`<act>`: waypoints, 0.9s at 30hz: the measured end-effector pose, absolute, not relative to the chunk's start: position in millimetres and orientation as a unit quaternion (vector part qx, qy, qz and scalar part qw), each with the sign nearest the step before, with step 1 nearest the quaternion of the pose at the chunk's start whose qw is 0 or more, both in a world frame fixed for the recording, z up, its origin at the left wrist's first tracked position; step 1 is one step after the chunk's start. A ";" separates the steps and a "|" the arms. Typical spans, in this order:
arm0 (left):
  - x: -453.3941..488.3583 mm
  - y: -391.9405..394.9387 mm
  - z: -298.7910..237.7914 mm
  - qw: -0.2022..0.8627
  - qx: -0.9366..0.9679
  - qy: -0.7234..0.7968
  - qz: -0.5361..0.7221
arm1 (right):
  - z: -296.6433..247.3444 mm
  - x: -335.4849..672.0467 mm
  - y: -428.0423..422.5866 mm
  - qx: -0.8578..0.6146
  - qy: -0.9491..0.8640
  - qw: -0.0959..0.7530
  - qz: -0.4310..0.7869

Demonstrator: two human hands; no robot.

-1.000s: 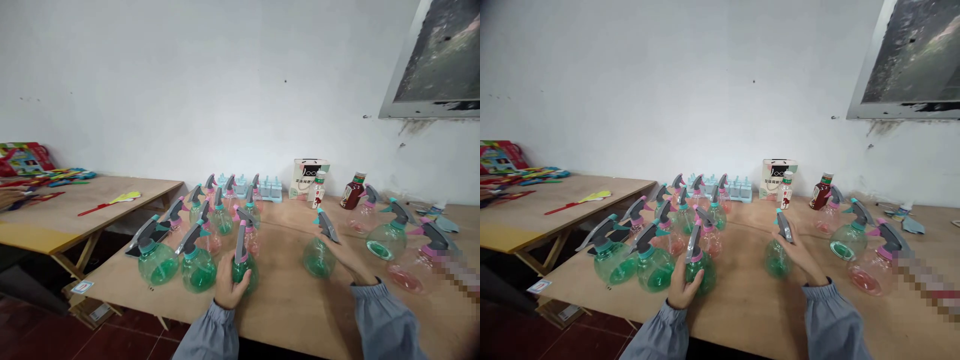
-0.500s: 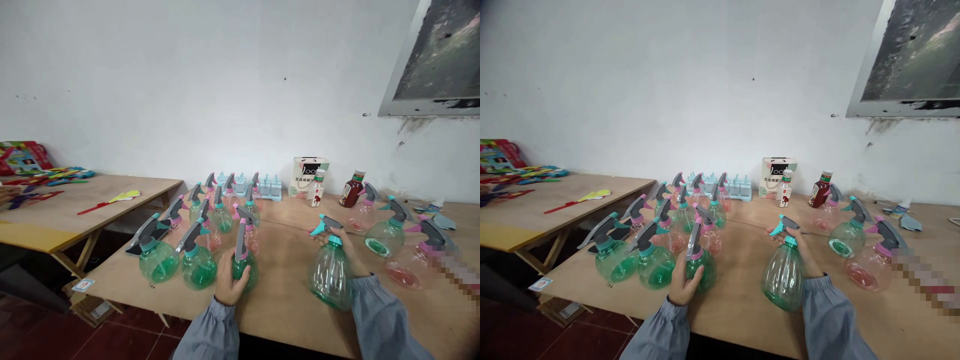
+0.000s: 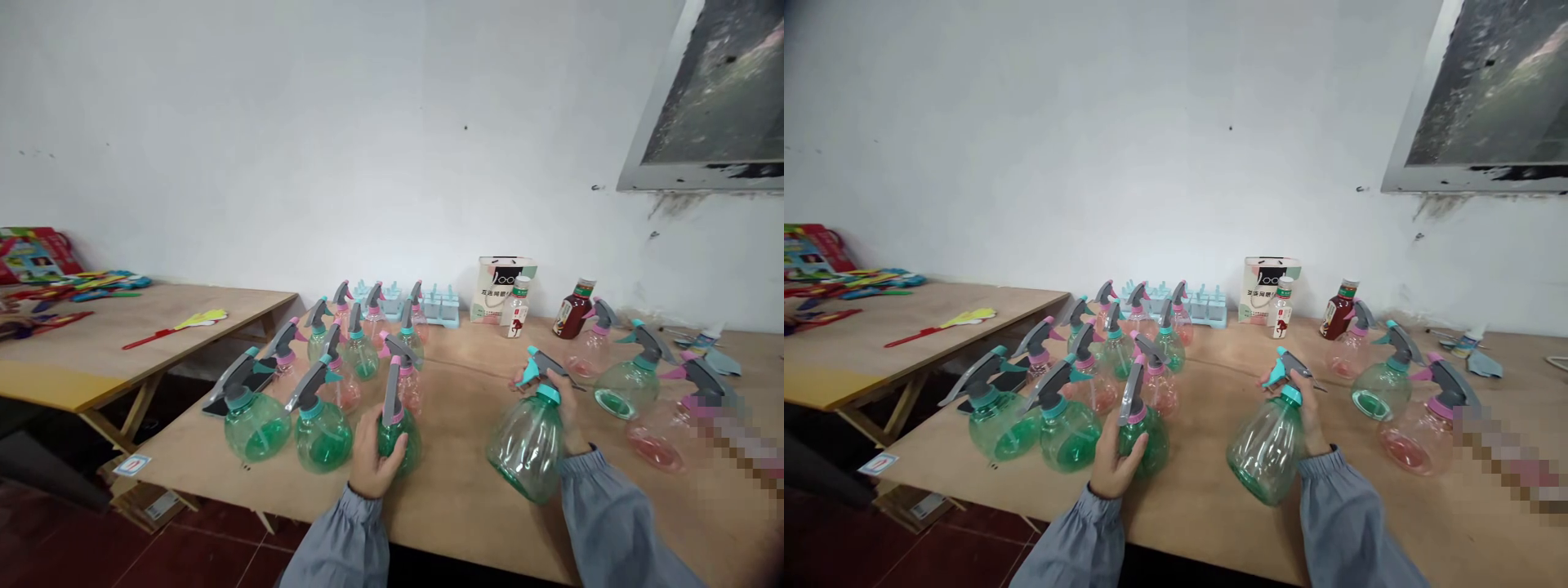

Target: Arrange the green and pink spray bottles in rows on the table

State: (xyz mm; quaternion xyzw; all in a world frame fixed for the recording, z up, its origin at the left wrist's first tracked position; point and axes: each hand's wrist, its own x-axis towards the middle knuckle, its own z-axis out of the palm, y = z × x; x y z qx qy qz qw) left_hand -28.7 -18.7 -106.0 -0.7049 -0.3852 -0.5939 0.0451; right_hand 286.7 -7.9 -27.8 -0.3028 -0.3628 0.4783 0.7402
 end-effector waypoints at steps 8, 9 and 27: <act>-28.4 -17.4 -109.4 0.028 -0.698 -0.393 -0.598 | -25.9 284.2 -11.5 -0.335 -0.384 0.734 0.448; -28.6 -17.3 -109.9 0.024 -0.698 -0.393 -0.598 | -25.4 283.3 -12.4 -0.344 -0.392 0.720 0.458; -28.4 -18.8 -107.1 0.016 -0.706 -0.384 -0.595 | -19.7 279.3 -18.2 -0.466 -0.503 0.713 0.147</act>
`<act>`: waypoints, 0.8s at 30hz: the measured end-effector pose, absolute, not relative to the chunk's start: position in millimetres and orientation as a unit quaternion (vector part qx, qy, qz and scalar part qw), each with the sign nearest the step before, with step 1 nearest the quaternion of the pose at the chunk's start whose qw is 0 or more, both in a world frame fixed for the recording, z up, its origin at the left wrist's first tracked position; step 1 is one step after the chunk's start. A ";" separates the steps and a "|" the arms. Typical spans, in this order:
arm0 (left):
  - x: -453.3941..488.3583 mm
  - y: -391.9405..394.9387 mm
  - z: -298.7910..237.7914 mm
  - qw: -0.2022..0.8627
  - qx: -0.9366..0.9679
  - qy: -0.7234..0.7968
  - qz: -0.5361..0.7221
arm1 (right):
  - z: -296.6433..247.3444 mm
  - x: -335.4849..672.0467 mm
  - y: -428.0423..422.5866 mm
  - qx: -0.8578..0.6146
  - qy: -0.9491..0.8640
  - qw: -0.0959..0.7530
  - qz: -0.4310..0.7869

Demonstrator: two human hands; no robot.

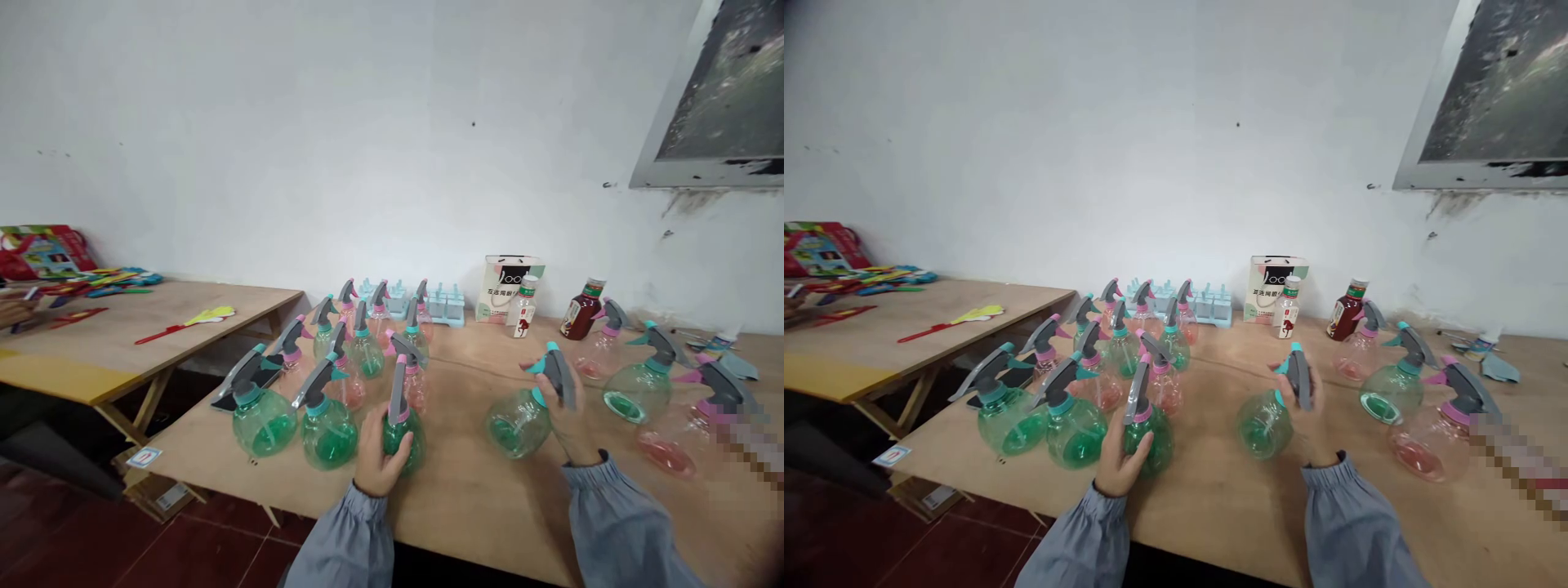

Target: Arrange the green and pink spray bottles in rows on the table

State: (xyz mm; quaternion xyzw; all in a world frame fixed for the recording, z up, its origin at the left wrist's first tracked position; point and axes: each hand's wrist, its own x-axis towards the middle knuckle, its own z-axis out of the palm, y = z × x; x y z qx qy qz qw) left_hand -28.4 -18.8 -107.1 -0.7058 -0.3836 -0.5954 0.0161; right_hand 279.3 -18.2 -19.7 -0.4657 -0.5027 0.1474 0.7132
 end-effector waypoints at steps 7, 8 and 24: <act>-29.9 -19.5 -106.0 0.008 -0.707 -0.386 -0.593 | -45.1 274.7 -7.4 -0.510 -0.531 0.668 0.108; -29.8 -19.6 -106.1 0.007 -0.707 -0.386 -0.592 | -54.0 278.3 -7.6 -0.523 -0.541 0.652 0.091; -27.9 -18.9 -105.6 -0.005 -0.707 -0.387 -0.592 | -37.0 244.3 149.8 -0.690 -0.525 0.482 0.124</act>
